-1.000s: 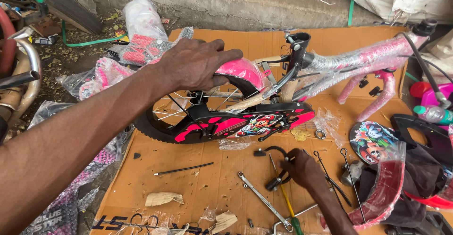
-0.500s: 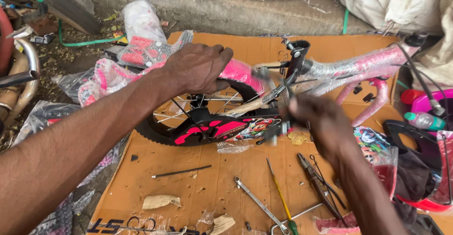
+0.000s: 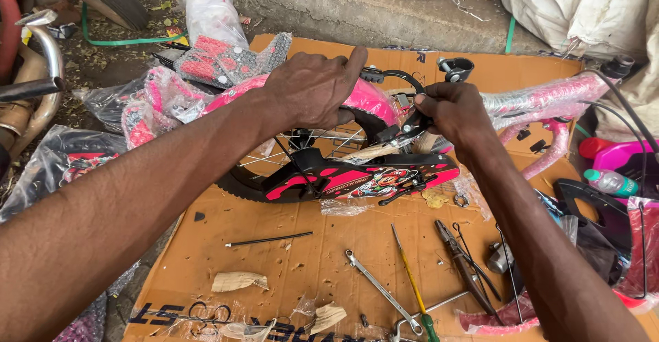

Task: The person assembles a pink children's bicycle on a cardboard sheet. They use a wrench to tighten bolts on the rear wheel and fender, then attach and secure the rear seat using a screwdriver.

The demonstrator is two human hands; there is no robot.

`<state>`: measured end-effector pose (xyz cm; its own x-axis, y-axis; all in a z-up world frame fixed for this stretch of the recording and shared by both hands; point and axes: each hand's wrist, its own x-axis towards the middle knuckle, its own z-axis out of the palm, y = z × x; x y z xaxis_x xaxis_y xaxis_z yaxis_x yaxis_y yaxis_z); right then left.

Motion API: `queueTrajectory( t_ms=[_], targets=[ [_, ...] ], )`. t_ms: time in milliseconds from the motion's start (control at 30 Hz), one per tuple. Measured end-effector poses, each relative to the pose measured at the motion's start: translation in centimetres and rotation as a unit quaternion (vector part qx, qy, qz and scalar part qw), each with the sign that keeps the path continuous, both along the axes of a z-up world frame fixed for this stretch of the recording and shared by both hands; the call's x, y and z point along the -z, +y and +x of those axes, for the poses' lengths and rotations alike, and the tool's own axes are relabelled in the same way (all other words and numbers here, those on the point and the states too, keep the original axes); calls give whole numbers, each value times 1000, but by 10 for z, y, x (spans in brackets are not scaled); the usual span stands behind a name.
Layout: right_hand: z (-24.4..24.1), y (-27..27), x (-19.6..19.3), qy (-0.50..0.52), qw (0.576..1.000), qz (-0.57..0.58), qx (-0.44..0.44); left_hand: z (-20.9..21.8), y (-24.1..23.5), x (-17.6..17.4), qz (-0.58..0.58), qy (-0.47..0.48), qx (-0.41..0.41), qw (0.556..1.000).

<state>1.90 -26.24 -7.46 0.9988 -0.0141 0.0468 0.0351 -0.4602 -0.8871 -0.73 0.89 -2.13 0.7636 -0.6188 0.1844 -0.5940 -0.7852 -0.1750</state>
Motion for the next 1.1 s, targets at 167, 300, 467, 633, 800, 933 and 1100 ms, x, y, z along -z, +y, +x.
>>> queueTrajectory(
  t_ms=[167, 300, 467, 633, 800, 933, 1100],
  targets=[
    [10, 2, 4, 5, 1000, 13, -13, -1, 3, -1, -3, -13, 14, 1000],
    [4, 1, 8, -61, 994, -92, -25, -1, -3, -1, 17, 25, -15, 999],
    [-12, 33, 4, -179, 948, -259, 52, -7, -1, -7, -14, 45, -22, 999],
    [-8, 36, -11, -25, 961, -271, 46, -8, -3, -4, -19, 43, -13, 999],
    [-6, 39, -2, -127, 950, -278, 64, -2, -9, -15, -10, 111, -56, 992],
    [-11, 36, 18, -172, 950, -240, 102, 2, -31, -21, 37, 85, -11, 996],
    [-9, 32, 21, -181, 951, -236, 80, 5, -71, -23, 140, 158, -15, 977]
  ],
)
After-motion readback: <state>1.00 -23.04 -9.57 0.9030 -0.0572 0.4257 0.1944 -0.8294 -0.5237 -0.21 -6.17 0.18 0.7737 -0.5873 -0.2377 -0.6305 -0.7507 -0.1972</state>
